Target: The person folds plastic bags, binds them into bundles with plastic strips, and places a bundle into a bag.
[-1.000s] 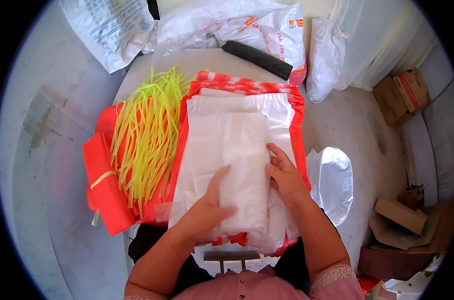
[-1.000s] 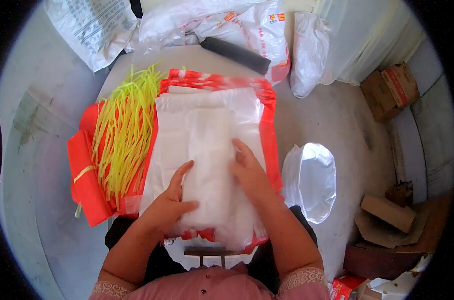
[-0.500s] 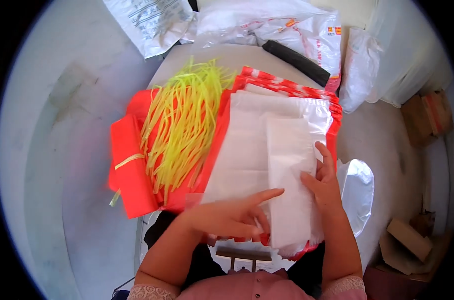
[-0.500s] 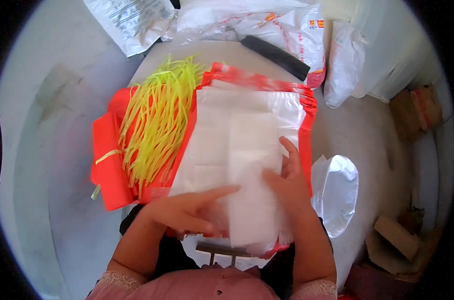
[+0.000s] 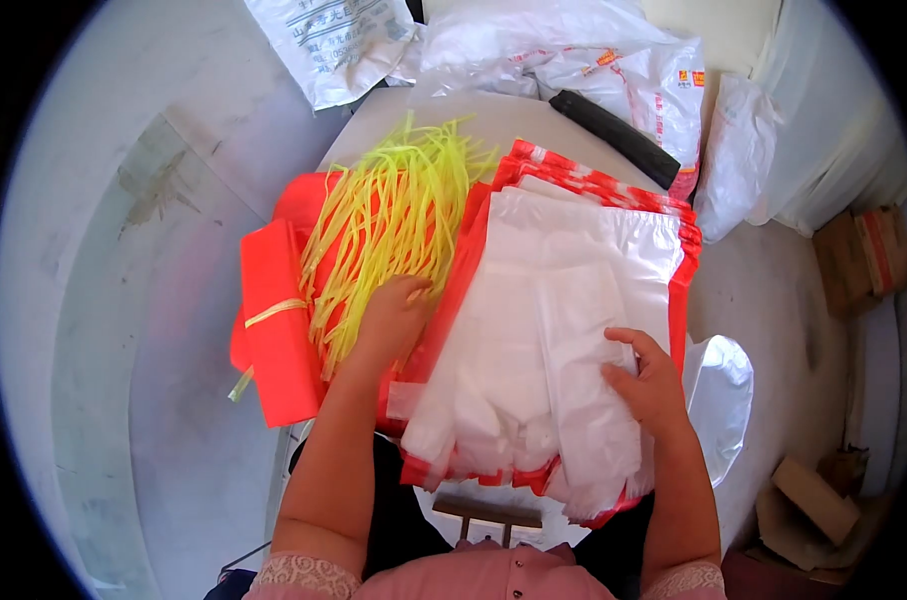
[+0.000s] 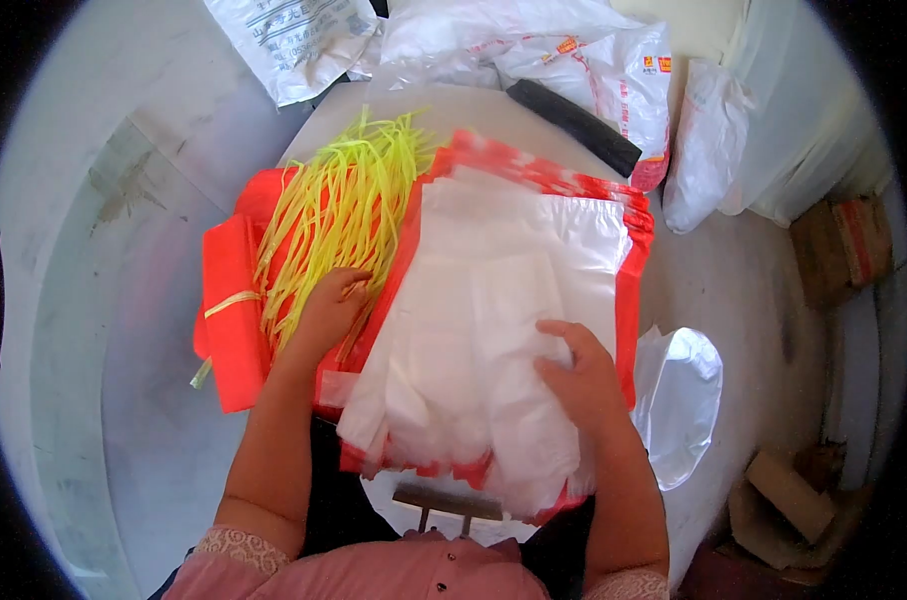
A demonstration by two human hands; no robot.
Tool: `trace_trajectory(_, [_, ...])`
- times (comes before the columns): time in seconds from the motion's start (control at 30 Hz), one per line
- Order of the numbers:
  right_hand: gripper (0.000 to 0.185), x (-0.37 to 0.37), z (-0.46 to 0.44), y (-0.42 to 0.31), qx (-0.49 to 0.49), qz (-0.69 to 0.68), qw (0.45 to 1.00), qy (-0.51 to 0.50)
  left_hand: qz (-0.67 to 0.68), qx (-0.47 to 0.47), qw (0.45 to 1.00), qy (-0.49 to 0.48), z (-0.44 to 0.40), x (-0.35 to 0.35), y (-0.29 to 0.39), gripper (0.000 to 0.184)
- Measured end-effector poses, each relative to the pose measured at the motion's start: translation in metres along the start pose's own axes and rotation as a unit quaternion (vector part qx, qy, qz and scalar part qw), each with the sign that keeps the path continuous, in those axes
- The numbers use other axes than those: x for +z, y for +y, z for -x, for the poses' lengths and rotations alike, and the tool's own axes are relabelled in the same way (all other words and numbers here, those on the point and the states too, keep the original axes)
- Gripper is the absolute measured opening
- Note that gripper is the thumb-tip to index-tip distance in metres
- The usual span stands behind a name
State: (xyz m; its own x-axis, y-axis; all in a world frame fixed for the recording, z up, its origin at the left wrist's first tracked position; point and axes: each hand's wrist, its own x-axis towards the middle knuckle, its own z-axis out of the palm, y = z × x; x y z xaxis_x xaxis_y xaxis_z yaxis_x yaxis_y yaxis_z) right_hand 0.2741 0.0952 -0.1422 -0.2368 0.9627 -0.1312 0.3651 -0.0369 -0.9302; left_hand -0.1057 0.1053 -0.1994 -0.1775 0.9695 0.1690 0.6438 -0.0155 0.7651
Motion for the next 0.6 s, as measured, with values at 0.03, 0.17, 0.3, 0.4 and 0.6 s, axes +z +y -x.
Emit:
trace_trajectory(0.03, [0.045,0.000,0.000,0.000,-0.007,0.015,1.000,0.000,-0.029,0.007,1.000,-0.011,-0.005,0.006,-0.004,0.028])
trace_trajectory(0.17, [0.045,-0.002,0.000,-0.002,-0.009,0.033,0.999,-0.001,-0.111,0.038,0.993,0.007,-0.011,0.017,-0.002,0.029])
trace_trajectory(0.3, [0.054,-0.004,-0.002,0.004,0.010,-0.025,1.000,-0.016,-0.154,0.042,0.987,-0.009,-0.017,0.022,-0.010,0.030])
trace_trajectory(0.4, [0.067,0.004,-0.002,-0.009,0.007,-0.140,0.990,0.024,-0.130,-0.009,0.991,-0.007,-0.021,0.011,0.008,0.031])
trace_trajectory(0.6, [0.054,0.004,-0.002,-0.009,0.106,-0.480,0.871,-0.013,0.400,-0.156,0.903,-0.011,-0.009,-0.018,0.051,0.040])
